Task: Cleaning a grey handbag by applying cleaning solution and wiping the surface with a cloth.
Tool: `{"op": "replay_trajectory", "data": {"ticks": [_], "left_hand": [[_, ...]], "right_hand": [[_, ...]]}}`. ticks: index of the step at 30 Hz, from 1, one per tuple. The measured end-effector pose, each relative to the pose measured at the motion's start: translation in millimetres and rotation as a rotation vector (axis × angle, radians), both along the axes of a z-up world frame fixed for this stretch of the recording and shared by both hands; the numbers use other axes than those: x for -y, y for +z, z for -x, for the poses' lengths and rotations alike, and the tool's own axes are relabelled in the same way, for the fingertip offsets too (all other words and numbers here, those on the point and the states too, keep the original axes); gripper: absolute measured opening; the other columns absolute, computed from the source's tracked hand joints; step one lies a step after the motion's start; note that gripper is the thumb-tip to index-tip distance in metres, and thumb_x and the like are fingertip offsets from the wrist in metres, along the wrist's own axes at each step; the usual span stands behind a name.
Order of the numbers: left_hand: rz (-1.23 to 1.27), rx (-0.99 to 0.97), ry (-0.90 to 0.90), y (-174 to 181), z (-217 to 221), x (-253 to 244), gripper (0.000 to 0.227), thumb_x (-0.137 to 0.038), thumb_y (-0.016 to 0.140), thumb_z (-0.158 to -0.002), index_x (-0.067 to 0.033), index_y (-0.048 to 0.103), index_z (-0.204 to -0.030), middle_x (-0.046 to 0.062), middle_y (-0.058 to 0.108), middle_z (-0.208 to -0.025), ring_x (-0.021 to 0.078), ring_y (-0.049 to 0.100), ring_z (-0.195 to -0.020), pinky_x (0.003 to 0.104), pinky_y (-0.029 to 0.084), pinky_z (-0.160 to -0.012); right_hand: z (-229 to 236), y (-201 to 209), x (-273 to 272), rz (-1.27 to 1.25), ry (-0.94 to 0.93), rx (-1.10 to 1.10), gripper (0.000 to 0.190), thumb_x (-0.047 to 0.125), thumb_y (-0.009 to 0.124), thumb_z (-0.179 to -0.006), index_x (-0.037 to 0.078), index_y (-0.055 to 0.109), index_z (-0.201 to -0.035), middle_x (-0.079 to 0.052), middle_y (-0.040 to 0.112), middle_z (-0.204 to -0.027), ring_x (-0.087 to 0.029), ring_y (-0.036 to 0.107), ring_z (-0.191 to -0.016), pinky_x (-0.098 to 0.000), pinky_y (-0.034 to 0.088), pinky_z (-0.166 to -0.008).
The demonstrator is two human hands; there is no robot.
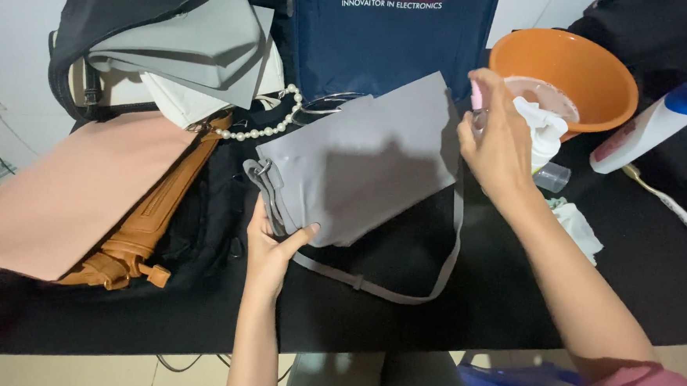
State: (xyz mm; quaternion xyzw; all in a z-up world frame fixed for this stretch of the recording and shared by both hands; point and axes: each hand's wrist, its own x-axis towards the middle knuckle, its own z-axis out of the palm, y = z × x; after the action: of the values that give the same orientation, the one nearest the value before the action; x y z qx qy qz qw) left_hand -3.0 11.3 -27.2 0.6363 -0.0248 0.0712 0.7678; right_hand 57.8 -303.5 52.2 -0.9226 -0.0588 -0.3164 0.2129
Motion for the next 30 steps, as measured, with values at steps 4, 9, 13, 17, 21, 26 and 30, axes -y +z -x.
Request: {"op": "replay_trajectory", "data": {"ticks": [4, 9, 13, 17, 21, 26, 30], "left_hand": [[-0.010, -0.025, -0.012, -1.0, -0.7, 1.0, 0.087, 0.000, 0.082, -0.070, -0.0075, 0.047, -0.150, 0.012, 0.064, -0.136, 0.0230, 0.058, -0.126, 0.041, 0.046, -0.109], [-0.021, -0.008, 0.007, -9.6, -2.7, 0.4, 0.093, 0.007, 0.083, -0.071, -0.0067, 0.045, -0.155, 0.018, 0.061, -0.143, 0.0261, 0.054, -0.131, 0.050, 0.044, -0.111], [-0.034, 0.013, 0.003, -5.6, -1.5, 0.6, 0.093, 0.007, 0.082, -0.071, -0.0052, 0.044, -0.155, 0.019, 0.061, -0.143, 0.0274, 0.053, -0.132, 0.051, 0.044, -0.111], [-0.052, 0.031, 0.006, -6.2, -1.0, 0.9, 0.091, 0.006, 0.081, -0.071, -0.0048, 0.045, -0.154, 0.019, 0.061, -0.143, 0.0285, 0.051, -0.133, 0.052, 0.045, -0.109], [-0.055, 0.030, 0.008, -9.9, -2.3, -0.7, 0.089, 0.005, 0.082, -0.072, -0.0060, 0.047, -0.152, 0.019, 0.062, -0.141, 0.0271, 0.052, -0.131, 0.052, 0.044, -0.109], [-0.045, 0.009, 0.011, -5.5, -0.9, 0.7, 0.091, 0.005, 0.082, -0.072, -0.0057, 0.045, -0.154, 0.020, 0.061, -0.143, 0.0317, 0.053, -0.134, 0.054, 0.044, -0.110], [-0.049, 0.018, 0.022, -12.0, -2.7, 1.9, 0.091, 0.006, 0.082, -0.071, -0.0047, 0.045, -0.154, 0.020, 0.061, -0.143, 0.0296, 0.051, -0.133, 0.054, 0.043, -0.110]], "right_hand": [[11.9, 8.0, -1.2, 0.026, -0.073, -0.018, 0.052, -0.002, 0.059, -0.096, 0.011, 0.047, -0.144, -0.023, 0.059, -0.087, -0.045, 0.060, -0.080, -0.0561, 0.048, -0.071], [36.8, 5.7, 3.5, 0.053, -0.110, 0.024, 0.051, -0.006, 0.068, -0.095, 0.006, 0.051, -0.141, -0.034, 0.068, -0.103, -0.056, 0.070, -0.092, -0.0620, 0.057, -0.075], [52.9, 11.8, 3.4, 0.015, -0.082, 0.058, 0.046, -0.004, 0.066, -0.097, 0.007, 0.049, -0.139, -0.034, 0.067, -0.108, -0.058, 0.068, -0.095, -0.0633, 0.055, -0.076], [63.7, 13.5, 8.8, 0.040, -0.104, 0.061, 0.053, -0.007, 0.068, -0.095, 0.007, 0.049, -0.142, -0.033, 0.067, -0.110, -0.059, 0.068, -0.096, -0.0646, 0.055, -0.078], [70.7, 3.9, 14.8, 0.069, -0.118, 0.078, 0.053, -0.009, 0.069, -0.096, 0.007, 0.049, -0.143, -0.032, 0.067, -0.106, -0.057, 0.069, -0.093, -0.0621, 0.056, -0.071], [75.2, -20.6, 29.7, 0.015, -0.187, 0.046, 0.038, -0.005, 0.063, -0.100, 0.006, 0.051, -0.134, -0.032, 0.068, -0.103, -0.056, 0.070, -0.088, -0.0593, 0.056, -0.068], [81.6, -19.8, 23.2, 0.011, -0.184, 0.021, 0.040, -0.006, 0.065, -0.099, 0.007, 0.051, -0.134, -0.031, 0.068, -0.099, -0.055, 0.071, -0.084, -0.0570, 0.057, -0.064]]}}
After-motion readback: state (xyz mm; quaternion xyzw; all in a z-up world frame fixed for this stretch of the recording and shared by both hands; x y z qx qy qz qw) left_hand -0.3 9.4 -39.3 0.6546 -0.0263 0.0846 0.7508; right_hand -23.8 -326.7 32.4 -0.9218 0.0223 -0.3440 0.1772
